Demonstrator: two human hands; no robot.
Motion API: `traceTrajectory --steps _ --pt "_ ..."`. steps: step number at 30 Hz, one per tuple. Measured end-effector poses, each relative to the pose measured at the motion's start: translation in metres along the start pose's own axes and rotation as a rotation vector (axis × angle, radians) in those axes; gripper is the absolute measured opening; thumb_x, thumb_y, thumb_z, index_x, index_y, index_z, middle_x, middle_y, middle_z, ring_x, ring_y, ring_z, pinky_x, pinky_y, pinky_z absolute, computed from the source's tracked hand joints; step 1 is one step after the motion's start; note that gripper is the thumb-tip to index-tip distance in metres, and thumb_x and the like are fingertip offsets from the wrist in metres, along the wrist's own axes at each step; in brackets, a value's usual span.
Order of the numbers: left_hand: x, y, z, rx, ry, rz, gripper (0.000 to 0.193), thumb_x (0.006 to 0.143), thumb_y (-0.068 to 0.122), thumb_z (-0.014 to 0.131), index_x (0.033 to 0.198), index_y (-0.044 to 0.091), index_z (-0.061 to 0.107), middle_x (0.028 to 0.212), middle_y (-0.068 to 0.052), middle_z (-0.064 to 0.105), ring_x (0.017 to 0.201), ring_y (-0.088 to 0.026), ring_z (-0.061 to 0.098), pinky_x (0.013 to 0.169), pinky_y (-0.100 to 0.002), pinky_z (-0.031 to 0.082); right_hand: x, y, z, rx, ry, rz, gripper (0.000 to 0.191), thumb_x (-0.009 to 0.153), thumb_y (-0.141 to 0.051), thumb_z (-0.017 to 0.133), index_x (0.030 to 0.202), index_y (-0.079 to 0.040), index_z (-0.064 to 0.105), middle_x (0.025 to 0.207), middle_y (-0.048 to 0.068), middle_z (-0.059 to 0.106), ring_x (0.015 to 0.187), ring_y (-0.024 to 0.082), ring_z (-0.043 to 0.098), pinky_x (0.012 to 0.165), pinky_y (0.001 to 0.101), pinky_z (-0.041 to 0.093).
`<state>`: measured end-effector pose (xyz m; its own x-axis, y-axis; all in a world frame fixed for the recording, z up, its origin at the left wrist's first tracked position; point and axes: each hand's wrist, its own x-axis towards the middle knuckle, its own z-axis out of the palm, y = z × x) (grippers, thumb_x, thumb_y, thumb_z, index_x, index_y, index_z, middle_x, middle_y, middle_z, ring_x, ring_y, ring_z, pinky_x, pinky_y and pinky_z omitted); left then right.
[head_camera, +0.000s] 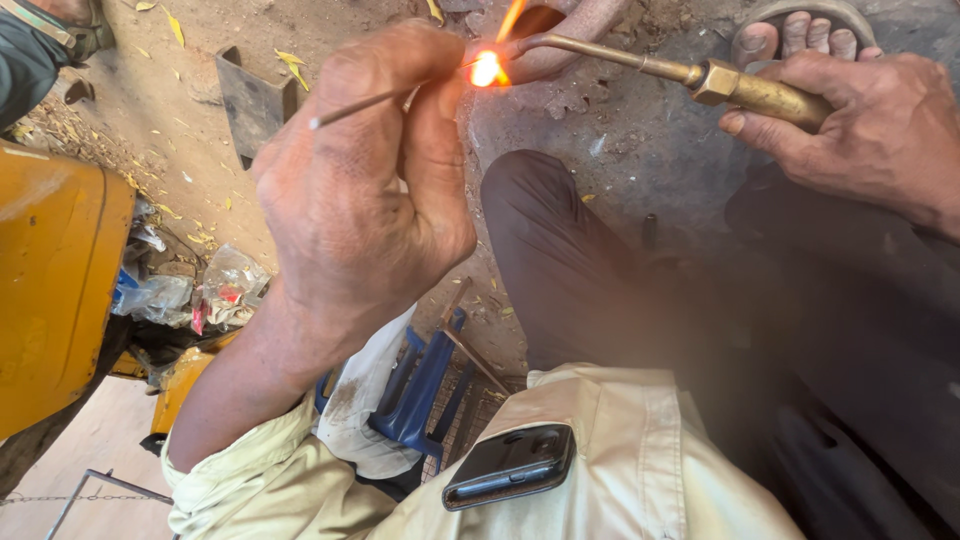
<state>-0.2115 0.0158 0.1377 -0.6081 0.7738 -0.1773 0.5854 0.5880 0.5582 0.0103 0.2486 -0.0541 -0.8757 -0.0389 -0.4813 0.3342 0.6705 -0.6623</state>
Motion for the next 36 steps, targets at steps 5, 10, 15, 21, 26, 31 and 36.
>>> traceTrajectory --steps 5,10,15,21,26,31,36 --pt "0.004 0.004 -0.003 0.004 -0.012 -0.018 0.024 0.109 -0.010 0.063 0.127 0.005 0.059 0.121 -0.009 0.066 0.111 -0.024 0.071 0.095 -0.030 0.061 -0.001 0.004 0.002 0.028 -0.002 0.007 0.035 0.093 -0.042 0.082 0.112 -0.013 0.078 0.081 0.008 0.072 0.071 0.027 0.071 0.072 0.0376 0.059" --pt "0.009 0.003 -0.001 -0.011 -0.011 -0.009 0.022 0.109 -0.012 0.066 0.124 0.003 0.061 0.117 -0.010 0.067 0.108 -0.025 0.071 0.094 -0.032 0.061 0.000 0.007 0.003 0.004 0.024 -0.022 0.036 0.093 -0.044 0.082 0.110 -0.012 0.078 0.080 0.008 0.071 0.071 0.027 0.070 0.070 0.0369 0.059" --pt "0.010 0.005 0.000 -0.021 -0.011 -0.021 0.023 0.107 -0.011 0.064 0.124 0.004 0.061 0.118 -0.009 0.068 0.107 -0.024 0.072 0.092 -0.030 0.061 0.000 0.006 0.001 0.018 0.003 0.005 0.036 0.092 -0.044 0.082 0.109 -0.013 0.079 0.078 0.007 0.071 0.068 0.027 0.070 0.068 0.0371 0.058" --pt "0.013 0.007 0.000 -0.032 -0.040 -0.038 0.020 0.112 -0.010 0.067 0.124 0.004 0.062 0.118 -0.009 0.068 0.107 -0.024 0.072 0.092 -0.030 0.061 0.000 0.012 0.002 0.028 -0.033 0.017 0.037 0.091 -0.045 0.081 0.110 -0.014 0.079 0.074 0.007 0.070 0.065 0.026 0.069 0.066 0.0375 0.058" --pt "0.013 0.007 0.001 -0.018 -0.036 -0.041 0.022 0.109 -0.010 0.065 0.124 0.004 0.062 0.119 -0.009 0.068 0.107 -0.023 0.073 0.093 -0.029 0.061 -0.002 0.022 0.010 -0.060 0.034 -0.104 0.040 0.098 -0.051 0.076 0.116 -0.015 0.078 0.083 0.005 0.071 0.073 0.026 0.071 0.076 0.0367 0.059" --pt "0.014 0.005 0.003 -0.002 -0.026 -0.012 0.020 0.111 -0.010 0.068 0.123 0.005 0.063 0.118 -0.009 0.068 0.109 -0.023 0.073 0.093 -0.030 0.062 -0.003 0.027 0.012 -0.088 -0.002 -0.068 0.044 0.094 -0.056 0.073 0.115 -0.018 0.079 0.085 0.004 0.073 0.075 0.026 0.072 0.076 0.0366 0.060" --pt "0.015 0.004 0.004 -0.005 -0.022 -0.004 0.021 0.109 -0.011 0.068 0.123 0.004 0.062 0.118 -0.009 0.068 0.107 -0.024 0.072 0.092 -0.031 0.061 -0.001 0.024 0.011 -0.119 0.013 -0.081 0.043 0.095 -0.056 0.074 0.115 -0.018 0.079 0.086 0.004 0.073 0.075 0.025 0.072 0.078 0.0366 0.060"
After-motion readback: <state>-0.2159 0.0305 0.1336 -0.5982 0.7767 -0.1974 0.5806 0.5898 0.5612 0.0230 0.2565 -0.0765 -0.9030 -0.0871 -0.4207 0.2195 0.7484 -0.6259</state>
